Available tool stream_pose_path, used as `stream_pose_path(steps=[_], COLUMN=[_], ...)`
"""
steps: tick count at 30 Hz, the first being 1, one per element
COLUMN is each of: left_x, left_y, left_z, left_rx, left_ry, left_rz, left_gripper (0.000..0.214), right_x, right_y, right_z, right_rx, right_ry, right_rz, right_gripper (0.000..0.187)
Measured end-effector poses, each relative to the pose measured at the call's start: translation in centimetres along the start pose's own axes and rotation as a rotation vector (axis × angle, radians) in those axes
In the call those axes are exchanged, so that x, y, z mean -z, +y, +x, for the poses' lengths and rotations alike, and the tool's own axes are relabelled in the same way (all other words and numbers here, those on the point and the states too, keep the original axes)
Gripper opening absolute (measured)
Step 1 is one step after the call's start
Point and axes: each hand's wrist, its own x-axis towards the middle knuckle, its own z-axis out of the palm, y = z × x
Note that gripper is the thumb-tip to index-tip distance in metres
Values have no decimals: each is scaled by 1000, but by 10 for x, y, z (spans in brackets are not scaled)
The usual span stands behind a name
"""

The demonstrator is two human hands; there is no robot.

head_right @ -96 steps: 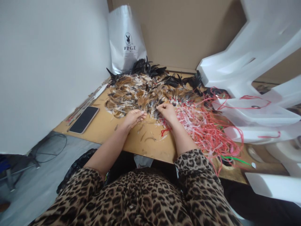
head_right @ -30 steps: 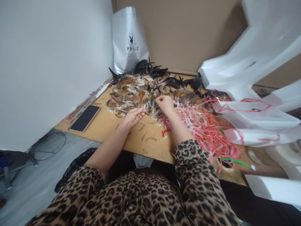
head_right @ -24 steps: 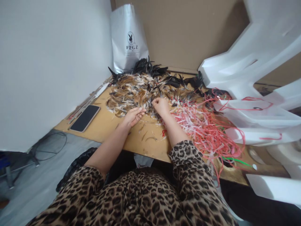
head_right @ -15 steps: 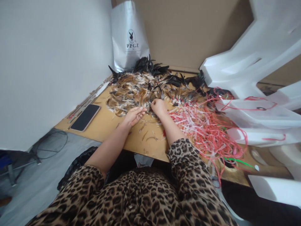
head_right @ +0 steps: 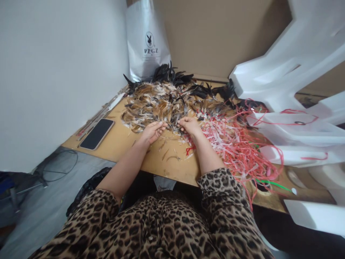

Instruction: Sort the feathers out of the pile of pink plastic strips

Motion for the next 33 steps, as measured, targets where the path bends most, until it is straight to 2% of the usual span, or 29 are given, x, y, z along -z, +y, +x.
stream_pose_path(steps=[5, 9, 15, 18, 28, 33], left_x=[1, 1, 0, -1, -7, -5], left_y=[-1, -3, -5, -6, -5, -6], left_z=[1, 1, 0, -2, -4, -3], left_rx=[-3, 5, -7, -13, 4, -1], left_ry=[-15, -25, -64, -78, -54, -65], left_rz=[22, 32, 103, 144, 166, 138], left_gripper=[9, 10, 13, 15, 14, 11], right_x=[1, -7, -28, -35, -42, -46], right_y=[-3, -7, -9, -7, -3, -2], right_z=[0, -4, -14, -16, -13, -14], right_rx=[15, 50, 113, 132, 263, 242], right_ry=[-31, -92, -135, -109, 16, 21], right_rz=[236, 346, 268, 211, 79, 123], right_gripper=[32, 33, 30, 29, 23, 26])
